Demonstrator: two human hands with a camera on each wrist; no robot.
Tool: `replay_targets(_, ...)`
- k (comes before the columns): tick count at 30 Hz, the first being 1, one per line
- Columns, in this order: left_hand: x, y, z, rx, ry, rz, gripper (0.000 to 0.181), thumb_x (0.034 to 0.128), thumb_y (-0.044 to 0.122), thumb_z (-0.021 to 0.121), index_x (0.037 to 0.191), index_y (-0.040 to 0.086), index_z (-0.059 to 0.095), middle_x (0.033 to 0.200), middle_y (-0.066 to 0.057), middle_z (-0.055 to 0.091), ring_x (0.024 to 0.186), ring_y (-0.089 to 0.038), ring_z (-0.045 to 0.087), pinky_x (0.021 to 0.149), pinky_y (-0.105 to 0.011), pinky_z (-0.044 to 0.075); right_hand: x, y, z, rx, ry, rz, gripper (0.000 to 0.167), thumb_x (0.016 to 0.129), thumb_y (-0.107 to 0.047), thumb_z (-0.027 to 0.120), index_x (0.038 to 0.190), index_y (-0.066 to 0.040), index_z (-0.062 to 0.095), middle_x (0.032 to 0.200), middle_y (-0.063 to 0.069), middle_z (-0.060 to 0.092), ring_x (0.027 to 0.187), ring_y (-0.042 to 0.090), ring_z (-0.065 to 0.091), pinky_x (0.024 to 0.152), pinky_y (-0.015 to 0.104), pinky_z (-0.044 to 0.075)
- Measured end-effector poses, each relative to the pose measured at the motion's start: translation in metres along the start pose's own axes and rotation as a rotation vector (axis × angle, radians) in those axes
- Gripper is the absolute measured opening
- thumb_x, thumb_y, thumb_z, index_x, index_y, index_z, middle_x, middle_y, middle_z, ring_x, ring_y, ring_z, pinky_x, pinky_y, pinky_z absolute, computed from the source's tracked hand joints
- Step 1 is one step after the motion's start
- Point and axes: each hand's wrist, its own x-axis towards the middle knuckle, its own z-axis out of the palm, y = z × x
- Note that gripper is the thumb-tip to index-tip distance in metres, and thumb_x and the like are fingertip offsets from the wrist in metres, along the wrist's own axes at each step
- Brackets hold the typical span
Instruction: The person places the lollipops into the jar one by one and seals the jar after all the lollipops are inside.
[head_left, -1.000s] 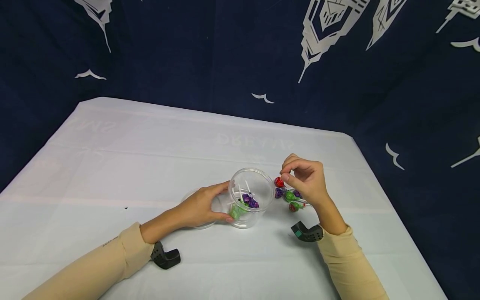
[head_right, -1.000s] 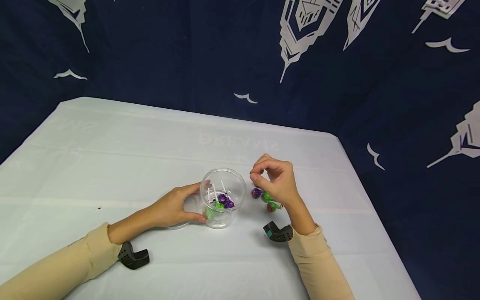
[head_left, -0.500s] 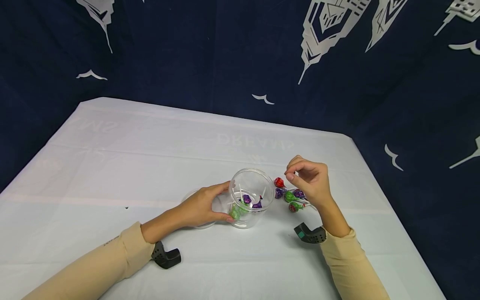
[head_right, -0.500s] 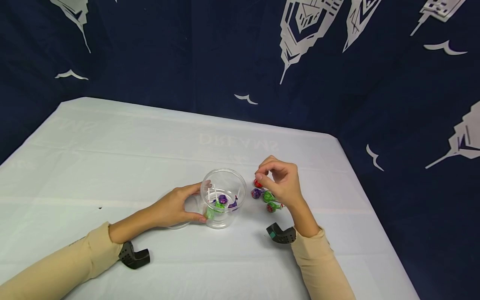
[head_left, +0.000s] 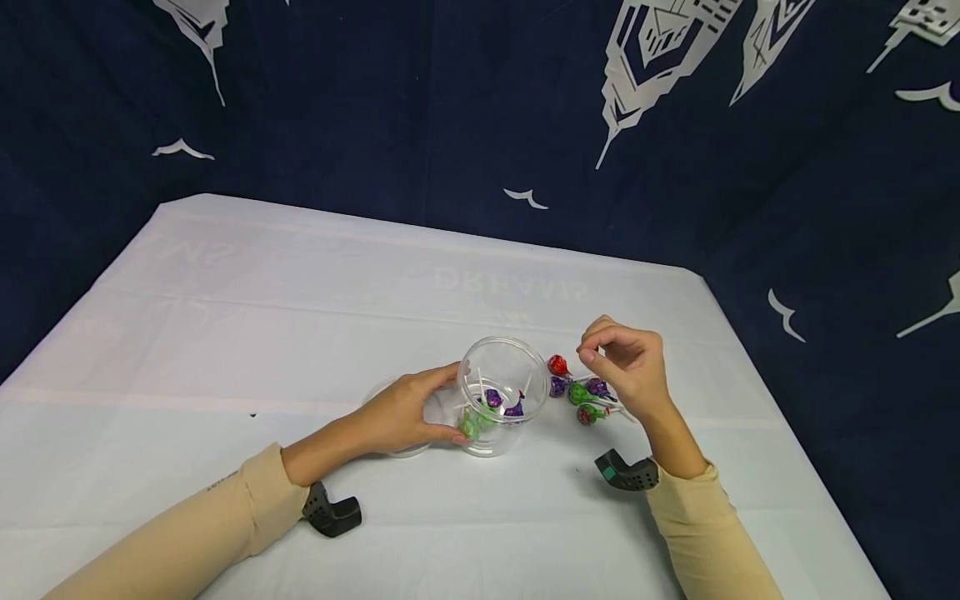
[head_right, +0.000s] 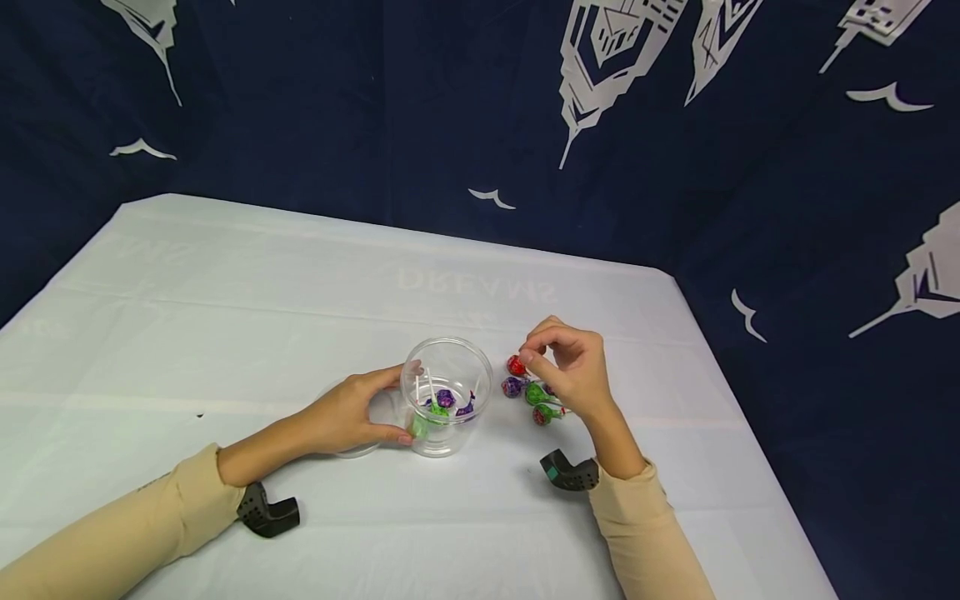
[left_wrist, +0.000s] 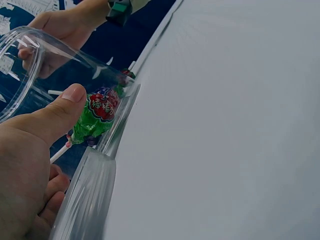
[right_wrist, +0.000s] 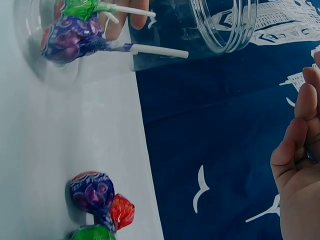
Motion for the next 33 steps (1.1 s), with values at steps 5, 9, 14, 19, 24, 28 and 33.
replay_targets(5, 0.0, 0.0, 0.0, 0.003, -0.003, 0.002, 0.09, 0.0753, 0.036, 0.086, 0.148, 0.007, 0.042, 0.14, -0.012, 0.056, 0.129, -0.028, 0.053, 0.11, -0.048, 0.037, -0.005, 0.0, -0.005, -0.007, 0.015, 0.011, 0.01, 0.086, 0.007, 0.068, 0.079, 0.013, 0.065, 0.076, 0.007, 0.065, 0.075, 0.018, 0.054, 0.068, 0.026, 0.047)
replay_targets(9, 0.0, 0.0, 0.0, 0.004, -0.003, 0.002, 0.09, 0.075, 0.036, 0.087, 0.148, 0.007, 0.042, 0.14, -0.012, 0.056, 0.129, -0.028, 0.052, 0.11, -0.048, 0.037, -0.009, -0.001, -0.008, -0.01, 0.025, 0.017, 0.011, 0.082, 0.018, 0.062, 0.082, 0.009, 0.068, 0.077, 0.007, 0.065, 0.075, 0.018, 0.054, 0.068, 0.025, 0.047)
replay_targets(14, 0.0, 0.0, 0.001, 0.006, 0.0, 0.001, 0.09, 0.0748, 0.036, 0.087, 0.148, 0.006, 0.042, 0.14, -0.012, 0.055, 0.13, -0.029, 0.051, 0.11, -0.048, 0.037, -0.016, -0.003, -0.012, -0.025, 0.045, 0.036, 0.029, 0.076, 0.027, 0.054, 0.084, 0.005, 0.071, 0.078, 0.007, 0.065, 0.075, 0.017, 0.054, 0.068, 0.025, 0.047)
replay_targets(19, 0.0, 0.0, 0.001, 0.005, 0.003, 0.005, 0.09, 0.0748, 0.036, 0.087, 0.148, 0.006, 0.042, 0.141, -0.012, 0.055, 0.129, -0.029, 0.052, 0.11, -0.048, 0.037, -0.024, -0.004, -0.017, -0.027, 0.083, 0.048, 0.02, 0.079, 0.025, 0.057, 0.082, 0.009, 0.069, 0.078, 0.009, 0.065, 0.076, 0.018, 0.056, 0.069, 0.025, 0.048)
replay_targets(24, 0.0, -0.001, 0.001, 0.002, 0.002, 0.001, 0.091, 0.0746, 0.036, 0.087, 0.149, 0.008, 0.042, 0.14, -0.012, 0.056, 0.13, -0.029, 0.051, 0.11, -0.048, 0.036, -0.03, -0.004, -0.022, -0.03, 0.109, 0.051, 0.016, 0.08, 0.023, 0.059, 0.082, 0.01, 0.069, 0.079, 0.011, 0.065, 0.076, 0.018, 0.057, 0.07, 0.024, 0.049)
replay_targets(28, 0.0, -0.001, 0.001, 0.003, 0.001, 0.001, 0.091, 0.075, 0.036, 0.086, 0.149, 0.008, 0.042, 0.14, -0.012, 0.056, 0.13, -0.029, 0.051, 0.11, -0.049, 0.037, -0.033, -0.003, -0.024, -0.035, 0.124, 0.053, 0.008, 0.082, 0.018, 0.064, 0.082, 0.011, 0.069, 0.079, 0.013, 0.065, 0.077, 0.018, 0.059, 0.07, 0.024, 0.05)
replay_targets(33, 0.0, 0.0, 0.001, 0.009, 0.0, -0.004, 0.091, 0.0751, 0.036, 0.087, 0.148, 0.007, 0.042, 0.139, -0.012, 0.056, 0.129, -0.029, 0.052, 0.11, -0.048, 0.037, -0.037, 0.0, -0.027, -0.053, 0.14, 0.073, 0.015, 0.078, 0.026, 0.058, 0.081, 0.015, 0.067, 0.081, 0.011, 0.067, 0.079, 0.017, 0.06, 0.072, 0.023, 0.05)
